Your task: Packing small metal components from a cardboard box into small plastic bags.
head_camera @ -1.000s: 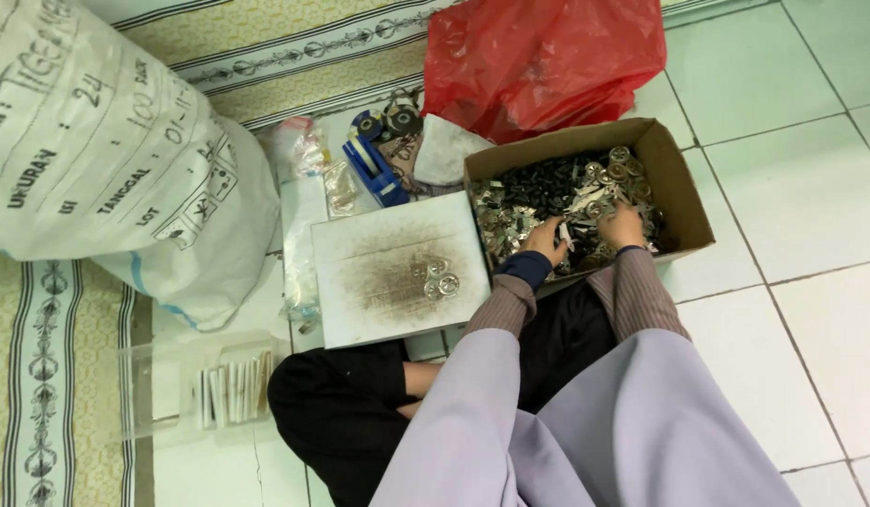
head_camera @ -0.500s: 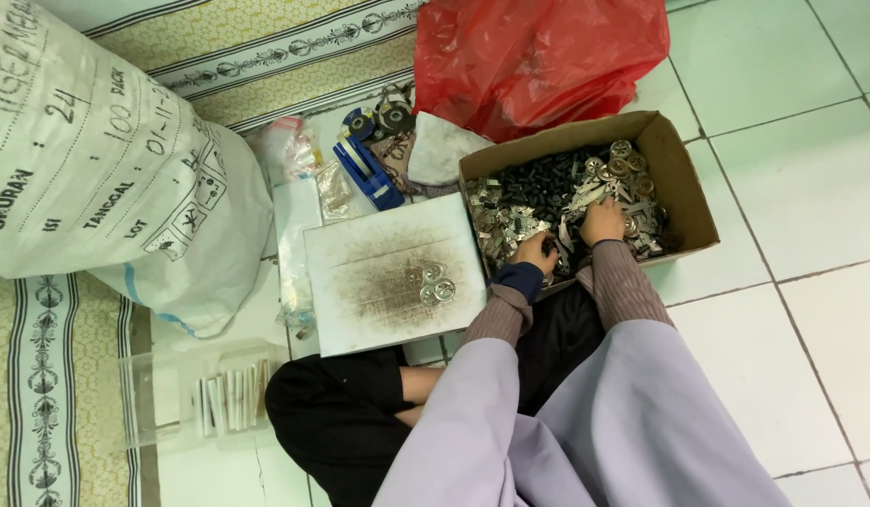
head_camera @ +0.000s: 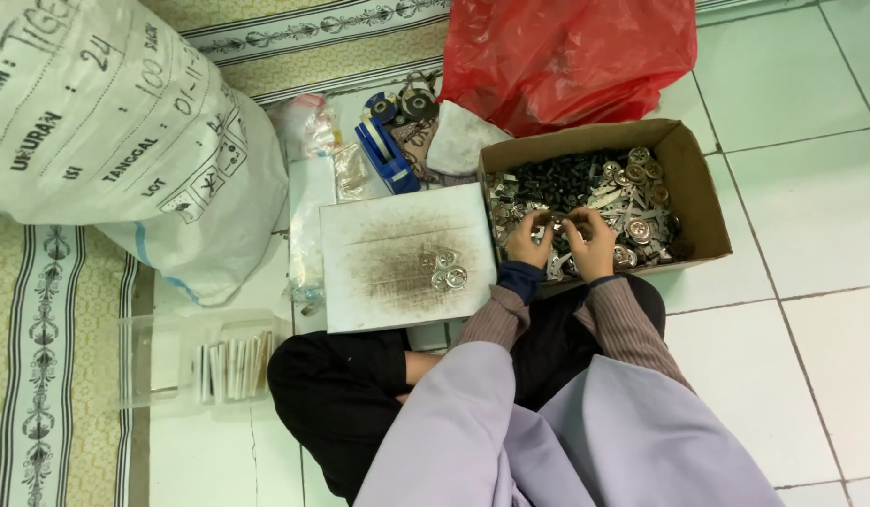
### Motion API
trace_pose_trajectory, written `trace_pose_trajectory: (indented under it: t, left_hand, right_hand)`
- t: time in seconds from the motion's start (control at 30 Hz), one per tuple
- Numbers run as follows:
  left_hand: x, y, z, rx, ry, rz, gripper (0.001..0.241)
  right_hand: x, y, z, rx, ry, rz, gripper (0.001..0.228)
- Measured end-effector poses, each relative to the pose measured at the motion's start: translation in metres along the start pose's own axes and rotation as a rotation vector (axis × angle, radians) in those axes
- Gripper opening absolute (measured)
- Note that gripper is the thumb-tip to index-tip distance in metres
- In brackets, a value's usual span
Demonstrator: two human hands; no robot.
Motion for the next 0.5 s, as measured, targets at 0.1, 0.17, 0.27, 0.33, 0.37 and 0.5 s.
trace_pose_trajectory:
  t: [0.1,0.17,0.27,0.33,0.37,0.5]
  left_hand:
    - [0.017,0.017,0.051,-0.079,0.065,-0.161,0.019]
    - [0.034,0.003,0.095,-0.151,0.150,-0.285,0.021]
    - [0.066,0.006,0.167,-0.309,0.264,-0.471,0.019]
    - [0.086,0.005,0.207,-0.405,0.301,-0.531,0.014]
    - [0.095,0.001,0.217,-0.497,0.266,-0.556,0.014]
    - [0.115,-0.059,0.214,-0.600,-0.007,-0.390,0.023]
  right_hand:
    - [0.015,-0.042,-0.022,0.075,-0.056,0.217,0.019]
    - [0.035,-0.053,-0.049,0.163,-0.125,0.349,0.022]
    - [0.074,-0.077,-0.097,0.325,-0.256,0.633,0.013]
    - [0.097,-0.090,-0.128,0.385,-0.324,0.793,0.003]
    - [0.108,-0.096,-0.144,0.421,-0.374,0.868,0.005]
    - [0.132,-0.119,-0.183,0.548,-0.507,0.920,0.006]
Point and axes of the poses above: each hand's wrist, its own x-axis away from the middle knuckle, its own z-axis out of the back of the hand, y = z × x, the point moved 9 cm from there along -x, towards the middle knuckle, and after that the axes turned 12 degrees about -x, right-handed, at the moved point
